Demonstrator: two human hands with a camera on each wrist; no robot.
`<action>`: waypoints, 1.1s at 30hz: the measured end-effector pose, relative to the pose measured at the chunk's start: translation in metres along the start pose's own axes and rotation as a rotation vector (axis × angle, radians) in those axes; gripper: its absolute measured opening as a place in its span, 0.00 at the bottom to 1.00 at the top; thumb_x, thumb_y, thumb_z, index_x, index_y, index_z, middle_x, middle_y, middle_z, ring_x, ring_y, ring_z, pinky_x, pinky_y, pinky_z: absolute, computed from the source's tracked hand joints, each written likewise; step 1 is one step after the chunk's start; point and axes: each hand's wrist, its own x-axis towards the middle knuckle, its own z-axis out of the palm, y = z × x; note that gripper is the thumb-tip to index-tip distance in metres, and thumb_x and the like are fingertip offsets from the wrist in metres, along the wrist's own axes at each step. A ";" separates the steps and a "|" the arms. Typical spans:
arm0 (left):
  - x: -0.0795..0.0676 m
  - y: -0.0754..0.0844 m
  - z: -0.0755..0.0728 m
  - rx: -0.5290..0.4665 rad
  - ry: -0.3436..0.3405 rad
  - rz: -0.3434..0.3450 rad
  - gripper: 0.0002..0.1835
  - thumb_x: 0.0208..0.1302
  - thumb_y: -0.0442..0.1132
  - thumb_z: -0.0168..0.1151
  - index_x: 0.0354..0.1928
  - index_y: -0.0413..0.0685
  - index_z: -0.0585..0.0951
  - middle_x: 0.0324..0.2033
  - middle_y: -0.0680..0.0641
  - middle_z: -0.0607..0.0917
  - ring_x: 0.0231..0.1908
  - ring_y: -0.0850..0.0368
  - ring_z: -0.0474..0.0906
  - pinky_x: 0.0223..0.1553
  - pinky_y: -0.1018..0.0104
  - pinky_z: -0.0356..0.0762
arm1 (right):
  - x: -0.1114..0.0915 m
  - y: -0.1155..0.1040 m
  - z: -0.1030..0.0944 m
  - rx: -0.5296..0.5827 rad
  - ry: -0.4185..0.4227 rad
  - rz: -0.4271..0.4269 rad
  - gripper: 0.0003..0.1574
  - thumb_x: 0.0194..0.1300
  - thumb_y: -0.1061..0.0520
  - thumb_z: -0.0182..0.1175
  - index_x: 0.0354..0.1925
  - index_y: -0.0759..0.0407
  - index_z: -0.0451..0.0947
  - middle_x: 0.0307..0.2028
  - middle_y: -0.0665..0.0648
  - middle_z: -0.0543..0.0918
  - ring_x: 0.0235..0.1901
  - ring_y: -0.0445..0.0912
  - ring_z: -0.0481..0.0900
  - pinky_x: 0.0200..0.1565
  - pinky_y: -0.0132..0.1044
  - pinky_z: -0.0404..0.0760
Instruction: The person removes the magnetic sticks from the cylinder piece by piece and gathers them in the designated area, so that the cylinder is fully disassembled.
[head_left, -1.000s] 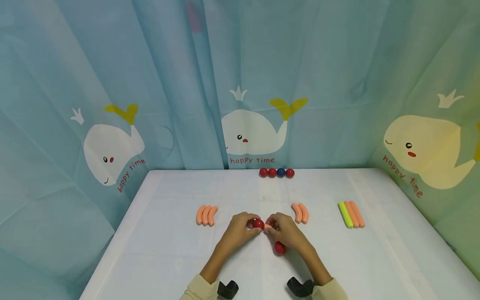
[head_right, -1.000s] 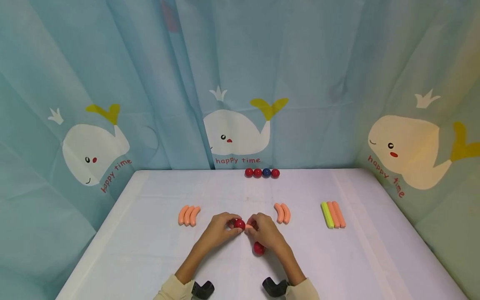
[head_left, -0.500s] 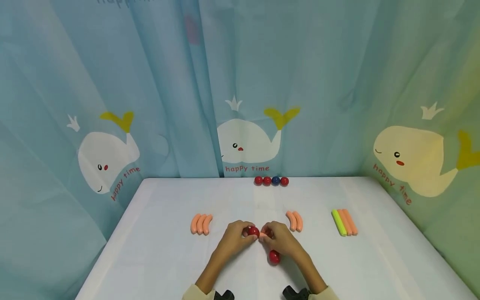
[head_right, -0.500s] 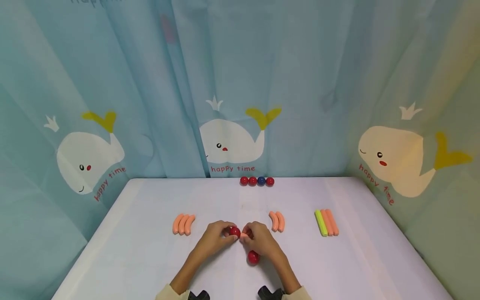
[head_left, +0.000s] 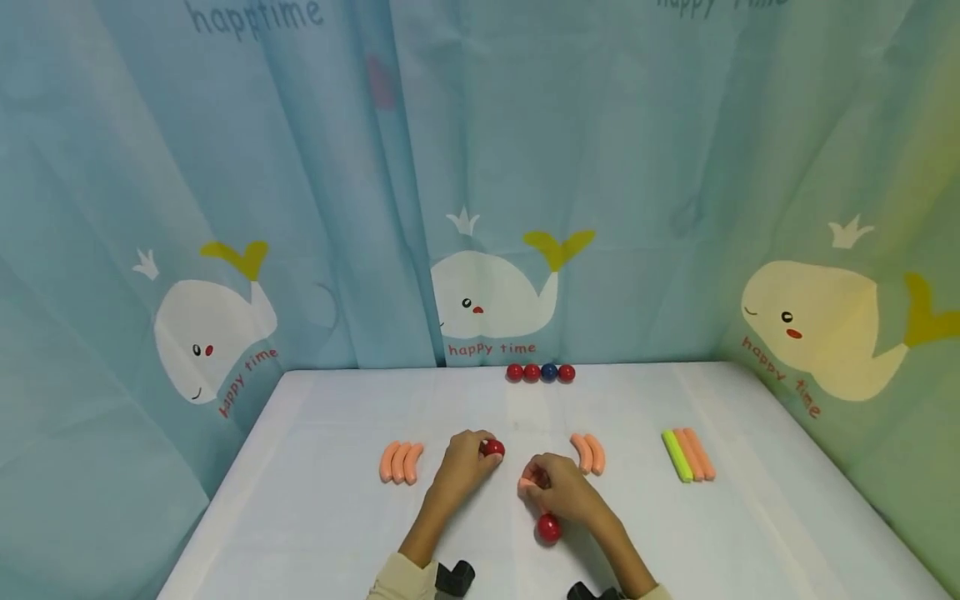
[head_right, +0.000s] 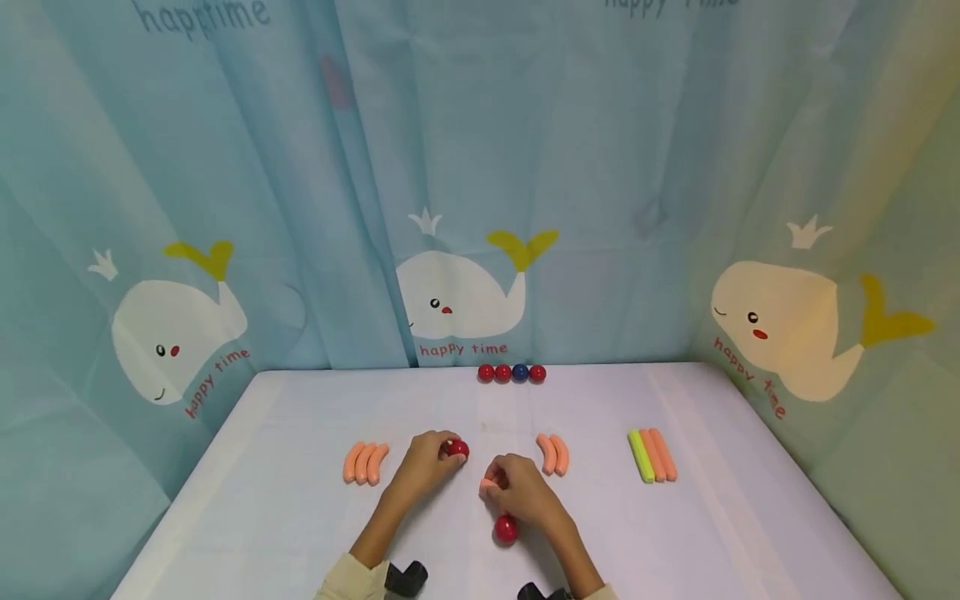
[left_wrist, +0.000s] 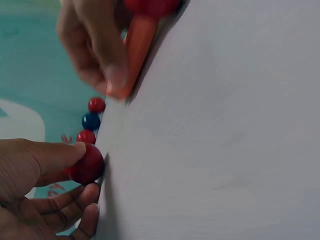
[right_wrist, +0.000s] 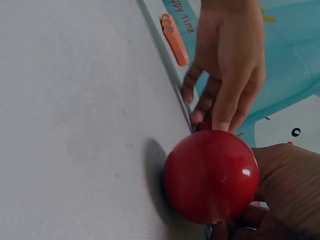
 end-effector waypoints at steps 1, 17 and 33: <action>0.006 -0.001 -0.001 -0.001 0.010 -0.014 0.12 0.57 0.37 0.70 0.43 0.40 0.85 0.30 0.46 0.83 0.29 0.61 0.74 0.30 0.68 0.75 | 0.000 0.000 0.001 0.000 0.003 0.003 0.05 0.60 0.60 0.66 0.32 0.57 0.78 0.26 0.47 0.77 0.26 0.35 0.71 0.29 0.28 0.73; 0.101 -0.025 0.015 -0.038 0.061 -0.097 0.16 0.65 0.38 0.63 0.52 0.38 0.78 0.43 0.37 0.80 0.44 0.47 0.77 0.49 0.52 0.78 | 0.002 0.000 0.002 0.008 0.012 0.028 0.05 0.59 0.60 0.66 0.32 0.57 0.78 0.26 0.47 0.76 0.28 0.36 0.71 0.31 0.27 0.73; 0.133 -0.029 0.025 -0.098 0.127 -0.125 0.21 0.64 0.37 0.64 0.59 0.42 0.78 0.47 0.38 0.79 0.49 0.47 0.78 0.52 0.54 0.80 | 0.003 -0.004 0.005 0.030 0.014 0.054 0.06 0.59 0.60 0.67 0.33 0.57 0.77 0.27 0.47 0.76 0.28 0.37 0.71 0.31 0.28 0.73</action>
